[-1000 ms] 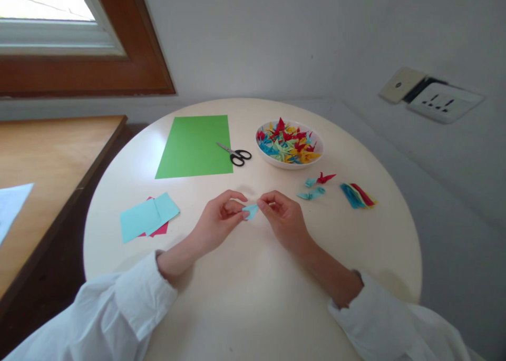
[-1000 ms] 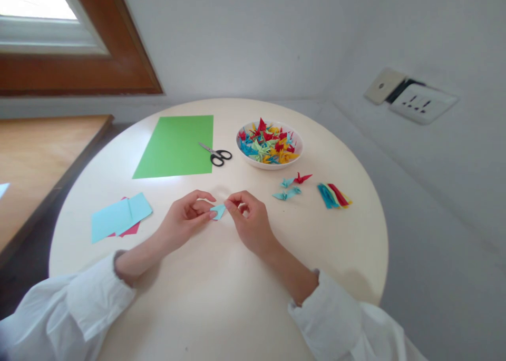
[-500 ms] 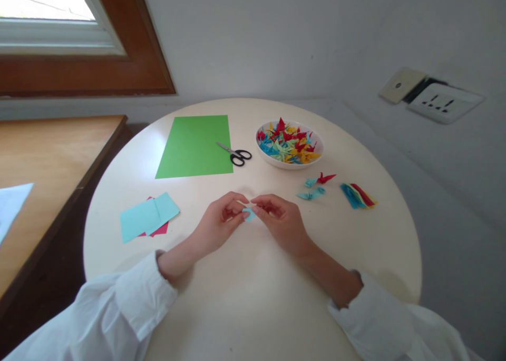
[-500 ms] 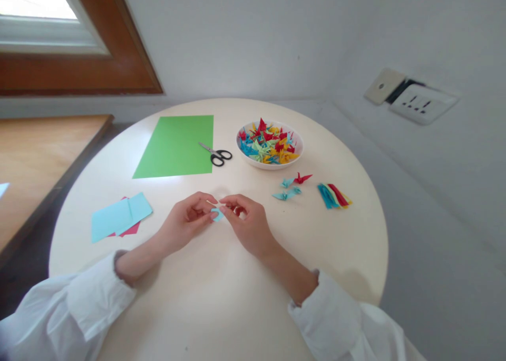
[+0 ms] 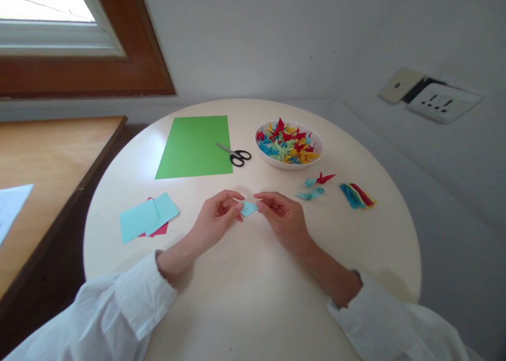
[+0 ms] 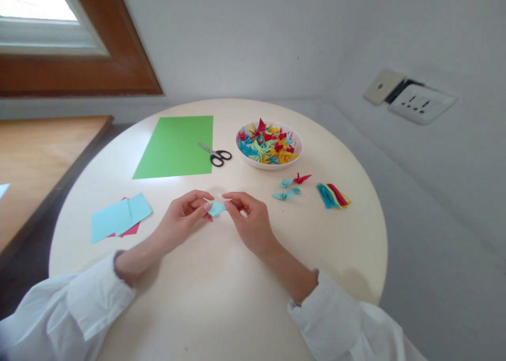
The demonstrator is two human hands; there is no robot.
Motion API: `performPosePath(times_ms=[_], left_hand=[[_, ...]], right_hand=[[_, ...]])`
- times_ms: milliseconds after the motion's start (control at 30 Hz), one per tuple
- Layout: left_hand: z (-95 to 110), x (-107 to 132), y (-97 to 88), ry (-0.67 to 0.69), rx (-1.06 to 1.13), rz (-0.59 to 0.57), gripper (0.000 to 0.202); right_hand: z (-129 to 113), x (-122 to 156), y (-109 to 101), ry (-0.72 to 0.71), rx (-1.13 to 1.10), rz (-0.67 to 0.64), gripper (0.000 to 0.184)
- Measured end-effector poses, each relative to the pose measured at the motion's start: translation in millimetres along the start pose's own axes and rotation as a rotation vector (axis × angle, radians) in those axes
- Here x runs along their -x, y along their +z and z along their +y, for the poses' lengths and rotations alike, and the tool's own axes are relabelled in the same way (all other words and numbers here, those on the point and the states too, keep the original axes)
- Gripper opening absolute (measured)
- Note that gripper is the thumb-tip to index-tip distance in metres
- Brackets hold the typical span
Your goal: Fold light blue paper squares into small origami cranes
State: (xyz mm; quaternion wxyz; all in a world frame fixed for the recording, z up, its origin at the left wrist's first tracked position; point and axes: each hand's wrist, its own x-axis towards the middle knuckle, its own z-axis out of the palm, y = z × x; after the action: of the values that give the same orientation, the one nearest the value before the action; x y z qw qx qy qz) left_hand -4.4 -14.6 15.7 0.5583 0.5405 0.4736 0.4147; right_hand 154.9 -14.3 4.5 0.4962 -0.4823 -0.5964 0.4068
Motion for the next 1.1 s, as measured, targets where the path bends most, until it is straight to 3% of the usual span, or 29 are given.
performPosePath(times_ms=[233, 367, 633, 800, 1100], left_hand=[[-2.6, 1.7, -1.7, -0.017, 0.113, -0.173, 0.034], [4.6, 3.6, -0.2, -0.021, -0.001, -0.219, 0.035], [-1.9, 0.3, -0.6, -0.011, -0.118, -0.127, 0.035], [-5.9, -1.3, -2.1, -0.021, -0.137, -0.037, 0.035], [-3.1, 3.2, 0.3, 0.143, -0.388, -0.126, 0.029]], right_hand=[[-2.8, 0.5, -0.6, -0.023, 0.015, 0.023, 0.012], [-1.5, 1.7, 0.0, -0.024, 0.029, 0.010, 0.012], [0.0, 1.3, 1.6, -0.014, 0.022, -0.020, 0.011], [1.9, 1.9, 2.3, 0.039, -0.016, -0.104, 0.017], [0.9, 1.8, 3.0, 0.007, 0.067, -0.178, 0.015]])
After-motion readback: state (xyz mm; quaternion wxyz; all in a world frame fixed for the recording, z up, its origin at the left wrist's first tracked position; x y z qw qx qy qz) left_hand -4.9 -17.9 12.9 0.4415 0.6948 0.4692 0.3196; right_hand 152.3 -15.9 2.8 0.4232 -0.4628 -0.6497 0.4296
